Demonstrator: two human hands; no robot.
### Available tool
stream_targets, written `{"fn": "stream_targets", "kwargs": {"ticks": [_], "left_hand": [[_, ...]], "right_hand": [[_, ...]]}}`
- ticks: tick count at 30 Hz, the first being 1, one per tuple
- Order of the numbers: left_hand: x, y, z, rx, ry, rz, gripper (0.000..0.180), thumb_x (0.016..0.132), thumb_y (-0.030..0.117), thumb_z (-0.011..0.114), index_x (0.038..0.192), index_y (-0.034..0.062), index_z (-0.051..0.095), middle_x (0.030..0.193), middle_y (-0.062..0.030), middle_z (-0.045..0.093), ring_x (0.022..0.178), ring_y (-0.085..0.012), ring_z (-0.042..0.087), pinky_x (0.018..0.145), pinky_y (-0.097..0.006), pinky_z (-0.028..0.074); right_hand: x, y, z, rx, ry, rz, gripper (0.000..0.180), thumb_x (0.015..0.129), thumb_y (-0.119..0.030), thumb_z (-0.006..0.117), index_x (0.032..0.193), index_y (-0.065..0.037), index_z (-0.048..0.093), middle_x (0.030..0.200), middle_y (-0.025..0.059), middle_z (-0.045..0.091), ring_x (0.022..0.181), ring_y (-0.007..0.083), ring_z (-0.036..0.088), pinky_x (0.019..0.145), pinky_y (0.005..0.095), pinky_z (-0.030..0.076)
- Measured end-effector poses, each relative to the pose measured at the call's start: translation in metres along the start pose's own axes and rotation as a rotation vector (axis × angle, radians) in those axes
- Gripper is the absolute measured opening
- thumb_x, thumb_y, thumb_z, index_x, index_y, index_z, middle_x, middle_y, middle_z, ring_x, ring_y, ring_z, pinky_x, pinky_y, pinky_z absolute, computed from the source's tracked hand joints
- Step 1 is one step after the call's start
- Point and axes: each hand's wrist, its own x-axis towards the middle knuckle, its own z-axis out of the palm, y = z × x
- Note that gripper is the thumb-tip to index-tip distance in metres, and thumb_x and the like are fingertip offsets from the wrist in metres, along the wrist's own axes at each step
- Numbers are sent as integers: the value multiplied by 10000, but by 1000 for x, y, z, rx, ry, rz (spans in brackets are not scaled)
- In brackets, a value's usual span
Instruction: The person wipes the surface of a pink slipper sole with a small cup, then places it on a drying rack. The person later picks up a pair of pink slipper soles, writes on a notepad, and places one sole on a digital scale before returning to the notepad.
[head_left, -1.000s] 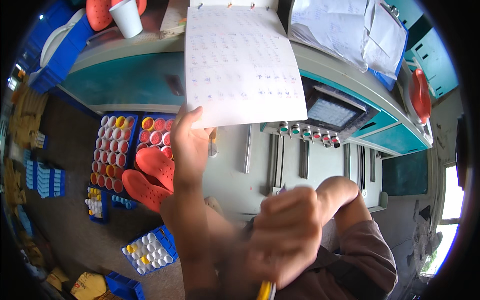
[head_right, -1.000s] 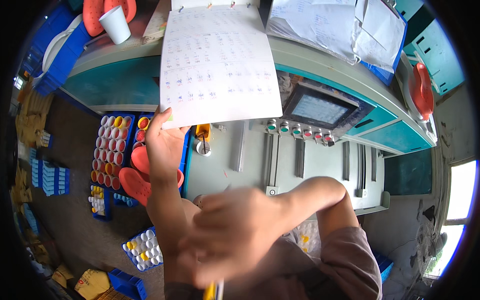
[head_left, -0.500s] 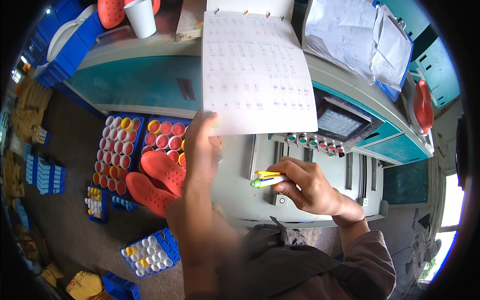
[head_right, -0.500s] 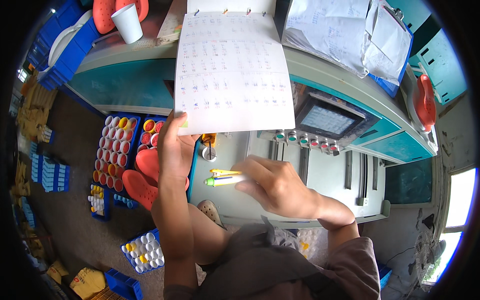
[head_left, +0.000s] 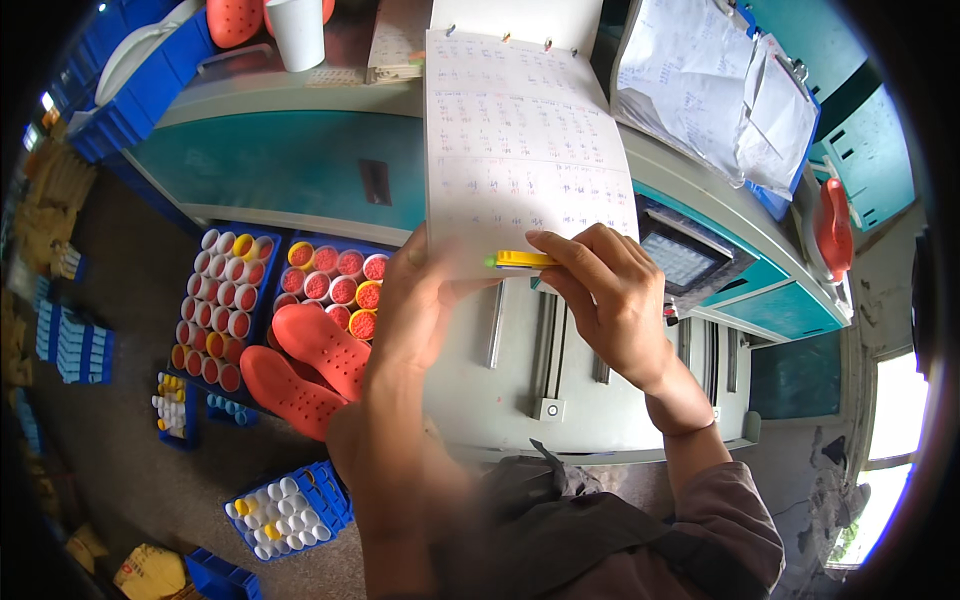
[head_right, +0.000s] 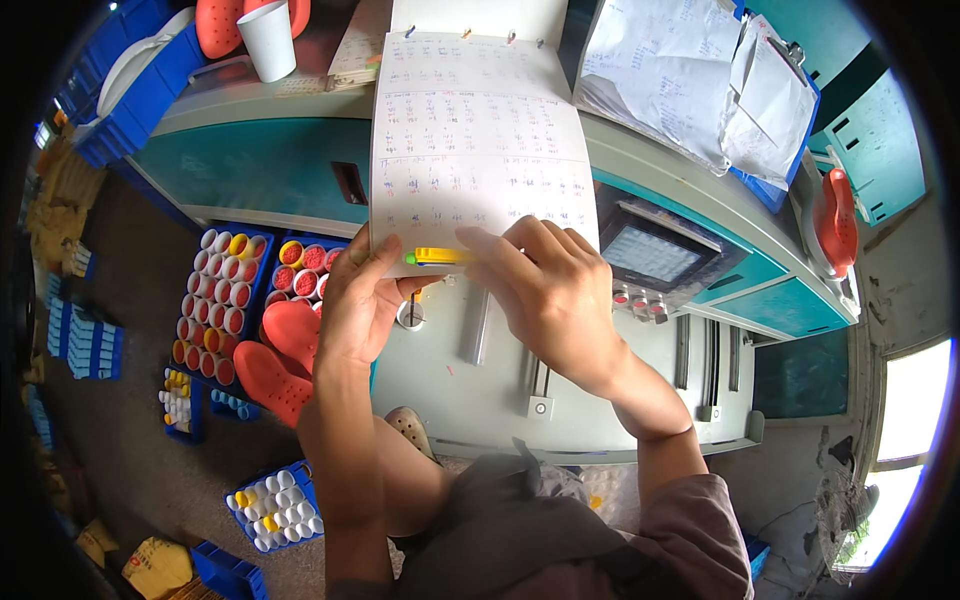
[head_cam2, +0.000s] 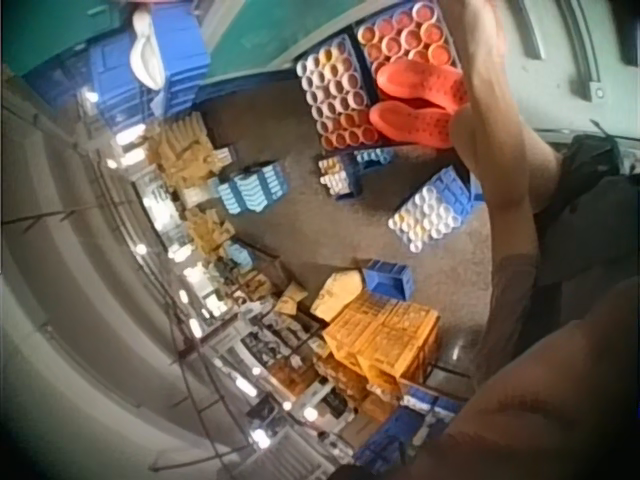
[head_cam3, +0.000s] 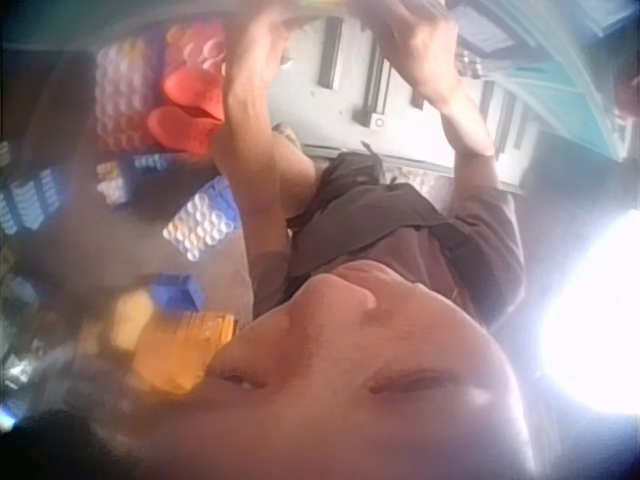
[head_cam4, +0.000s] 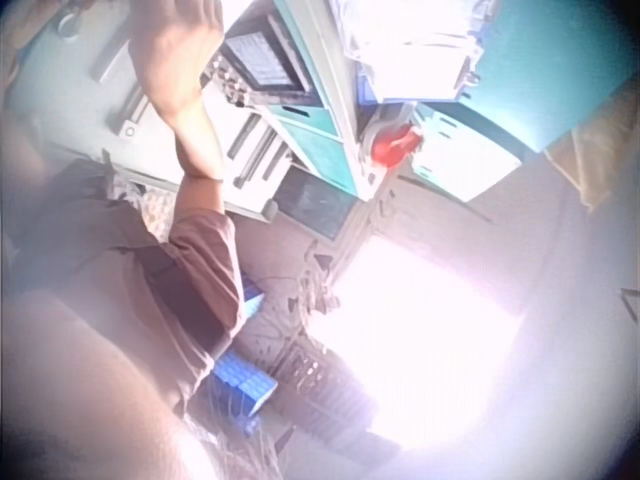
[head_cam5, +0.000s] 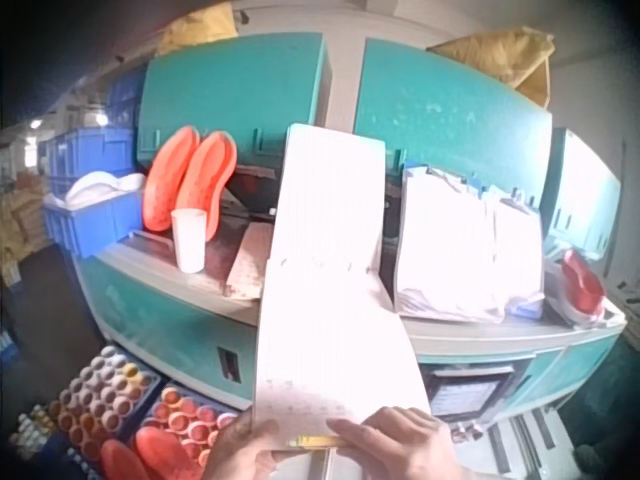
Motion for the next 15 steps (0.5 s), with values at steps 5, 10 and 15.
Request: {"fn": "stream_targets", "kwargs": {"ticks": [5, 10, 15], "left_hand": [[1, 2, 0, 21, -4, 8, 413, 1023, 174, 582, 1391, -8, 537, 1258, -138, 659, 1130, -249, 674, 950, -418, 597], [1, 9, 5, -32, -12, -3, 428, 995, 158, 573, 1385, -15, 540, 1302, -149, 631, 1184, -258, 639, 969, -434, 577], [2, -2, -1, -79, -50, 15, 438, 974, 173, 596, 1372, -4, 548, 1307, -144, 625, 1178, -253, 634, 985, -450, 555]], "right_hand": [[2, 0, 9, -59, 50, -25, 309, 832, -81, 777, 1138, -92, 736, 852, 42, 663, 718, 211, 633, 653, 344, 488], [11, 6, 18, -161, 118, -81, 317, 829, -44, 762, 1138, -103, 730, 908, 34, 694, 758, 215, 655, 665, 337, 473], [24, 0, 12, -183, 117, -93, 353, 827, -19, 745, 1170, -100, 718, 898, 37, 694, 748, 219, 656, 664, 339, 475]]}}
